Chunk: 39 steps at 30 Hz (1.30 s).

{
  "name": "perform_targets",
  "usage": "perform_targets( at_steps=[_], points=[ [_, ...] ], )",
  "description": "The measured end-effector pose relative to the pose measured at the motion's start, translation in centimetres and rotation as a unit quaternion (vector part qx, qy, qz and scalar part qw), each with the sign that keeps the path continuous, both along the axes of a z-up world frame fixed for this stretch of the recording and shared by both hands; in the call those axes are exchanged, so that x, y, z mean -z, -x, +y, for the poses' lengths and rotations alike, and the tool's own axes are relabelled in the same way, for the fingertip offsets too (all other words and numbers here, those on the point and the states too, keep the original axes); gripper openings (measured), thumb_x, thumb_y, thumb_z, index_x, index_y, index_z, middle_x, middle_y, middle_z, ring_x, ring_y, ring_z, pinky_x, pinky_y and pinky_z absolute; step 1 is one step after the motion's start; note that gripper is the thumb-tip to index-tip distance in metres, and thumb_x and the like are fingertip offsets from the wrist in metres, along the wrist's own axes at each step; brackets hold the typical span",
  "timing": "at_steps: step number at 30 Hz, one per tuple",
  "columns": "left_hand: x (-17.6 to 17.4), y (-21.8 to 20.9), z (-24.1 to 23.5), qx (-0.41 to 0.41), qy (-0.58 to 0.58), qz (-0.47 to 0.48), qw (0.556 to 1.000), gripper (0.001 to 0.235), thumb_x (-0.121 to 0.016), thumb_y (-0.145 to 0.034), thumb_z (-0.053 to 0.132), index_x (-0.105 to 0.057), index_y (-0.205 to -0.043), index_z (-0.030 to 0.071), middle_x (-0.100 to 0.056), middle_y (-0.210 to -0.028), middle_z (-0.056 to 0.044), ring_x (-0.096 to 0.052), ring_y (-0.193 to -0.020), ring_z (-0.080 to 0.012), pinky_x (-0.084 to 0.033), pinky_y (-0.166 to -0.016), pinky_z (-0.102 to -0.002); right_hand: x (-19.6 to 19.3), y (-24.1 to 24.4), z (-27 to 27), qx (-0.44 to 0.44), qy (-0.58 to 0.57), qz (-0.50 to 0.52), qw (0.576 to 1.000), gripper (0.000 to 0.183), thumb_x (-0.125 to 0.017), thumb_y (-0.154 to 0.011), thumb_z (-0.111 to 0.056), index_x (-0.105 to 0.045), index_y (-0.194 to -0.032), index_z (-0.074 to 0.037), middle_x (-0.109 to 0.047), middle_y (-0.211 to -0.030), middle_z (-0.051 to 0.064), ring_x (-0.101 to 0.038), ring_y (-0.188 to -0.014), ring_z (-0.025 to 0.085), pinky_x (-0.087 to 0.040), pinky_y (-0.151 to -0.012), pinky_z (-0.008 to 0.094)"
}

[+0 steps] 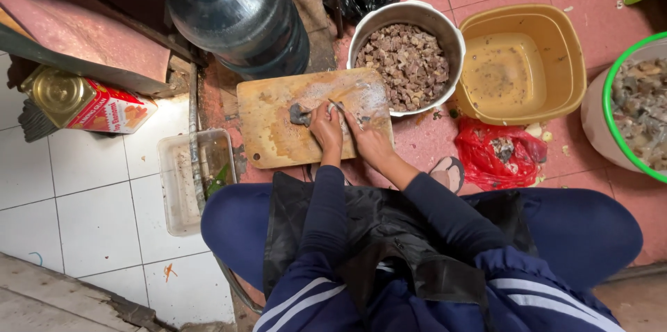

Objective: Chop and clean small pieces of meat on a wooden board.

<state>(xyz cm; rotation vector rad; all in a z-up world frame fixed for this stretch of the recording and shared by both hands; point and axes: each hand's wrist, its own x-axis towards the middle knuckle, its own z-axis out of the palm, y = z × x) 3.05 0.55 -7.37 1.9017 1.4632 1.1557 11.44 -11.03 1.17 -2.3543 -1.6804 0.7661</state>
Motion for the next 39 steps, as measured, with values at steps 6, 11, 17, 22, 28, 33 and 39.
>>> perform_targets(
  at_steps=[6,11,17,22,28,33,39],
  points=[
    [-0.3,0.7,-0.4,0.069,-0.025,-0.008,0.997,0.016,-0.075,-0.088,0.009,-0.075,-0.102,0.017,-0.068,-0.098,-0.001,-0.072,-0.094,-0.0255,-0.058,-0.085,-0.037,-6.0,-1.5,-2.0,0.076,0.022,0.125,0.989,0.063,-0.026,-0.102,-0.013,-0.017,-0.162,-0.025,-0.066,-0.114,0.036,-0.061,-0.114,0.057,-0.047,-0.099,0.066],
    [0.2,0.9,-0.3,0.078,-0.038,-0.03,0.996,0.011,-0.07,-0.093,0.011,-0.074,-0.101,0.017,-0.066,-0.096,-0.002,-0.071,-0.094,-0.0264,-0.058,-0.084,-0.037,-5.4,-1.7,-2.4,0.038,0.029,0.028,0.998,0.066,-0.029,-0.101,-0.014,-0.016,-0.163,-0.035,-0.069,-0.111,0.024,-0.069,-0.107,0.046,-0.054,-0.095,0.056],
    [-0.3,0.7,-0.3,0.084,-0.054,-0.029,0.995,0.009,-0.068,-0.095,0.01,-0.072,-0.102,0.014,-0.065,-0.098,-0.003,-0.071,-0.096,-0.028,-0.058,-0.084,-0.037,-4.9,-1.4,-2.3,-0.021,0.003,-0.032,0.999,0.065,-0.031,-0.102,-0.012,-0.021,-0.162,-0.031,-0.068,-0.105,0.024,-0.072,-0.1,0.044,-0.057,-0.089,0.053],
    [0.0,0.8,-0.5,0.097,-0.061,-0.026,0.993,0.009,-0.066,-0.096,0.008,-0.071,-0.103,0.011,-0.066,-0.1,-0.006,-0.07,-0.098,-0.0299,-0.058,-0.086,-0.038,-1.7,-2.1,-1.0,-0.031,-0.001,-0.007,1.0,0.067,-0.033,-0.101,-0.012,-0.017,-0.163,-0.032,-0.068,-0.104,0.025,-0.071,-0.102,0.045,-0.056,-0.091,0.054],
    [-1.3,0.4,-0.9,0.098,-0.09,0.008,0.991,0.007,-0.066,-0.097,0.013,-0.071,-0.102,0.013,-0.065,-0.098,-0.004,-0.07,-0.096,-0.0284,-0.058,-0.086,-0.038,-1.7,-1.3,0.2,-0.031,0.018,-0.006,0.999,0.07,-0.03,-0.101,-0.012,-0.007,-0.165,-0.03,-0.068,-0.108,0.024,-0.07,-0.107,0.044,-0.054,-0.094,0.054],
    [-1.3,0.7,-0.7,0.082,-0.073,-0.012,0.994,0.008,-0.065,-0.097,0.01,-0.07,-0.104,0.011,-0.063,-0.098,-0.009,-0.068,-0.094,-0.0334,-0.057,-0.085,-0.04,-2.9,-1.8,-2.6,0.057,0.037,0.114,0.991,0.053,-0.035,-0.105,-0.037,-0.032,-0.158,-0.035,-0.07,-0.111,0.032,-0.065,-0.114,0.049,-0.049,-0.1,0.059],
    [-3.0,0.6,-1.0,0.067,-0.202,0.111,0.971,0.023,-0.073,-0.091,0.01,-0.072,-0.114,0.009,-0.059,-0.115,-0.008,-0.062,-0.097,-0.0295,-0.054,-0.084,-0.041,-6.2,-7.0,-2.4,0.109,-0.08,0.169,0.976,0.06,-0.05,-0.098,-0.024,-0.039,-0.155,-0.04,-0.061,-0.139,0.017,-0.057,-0.124,0.047,-0.046,-0.107,0.059]
  ],
)
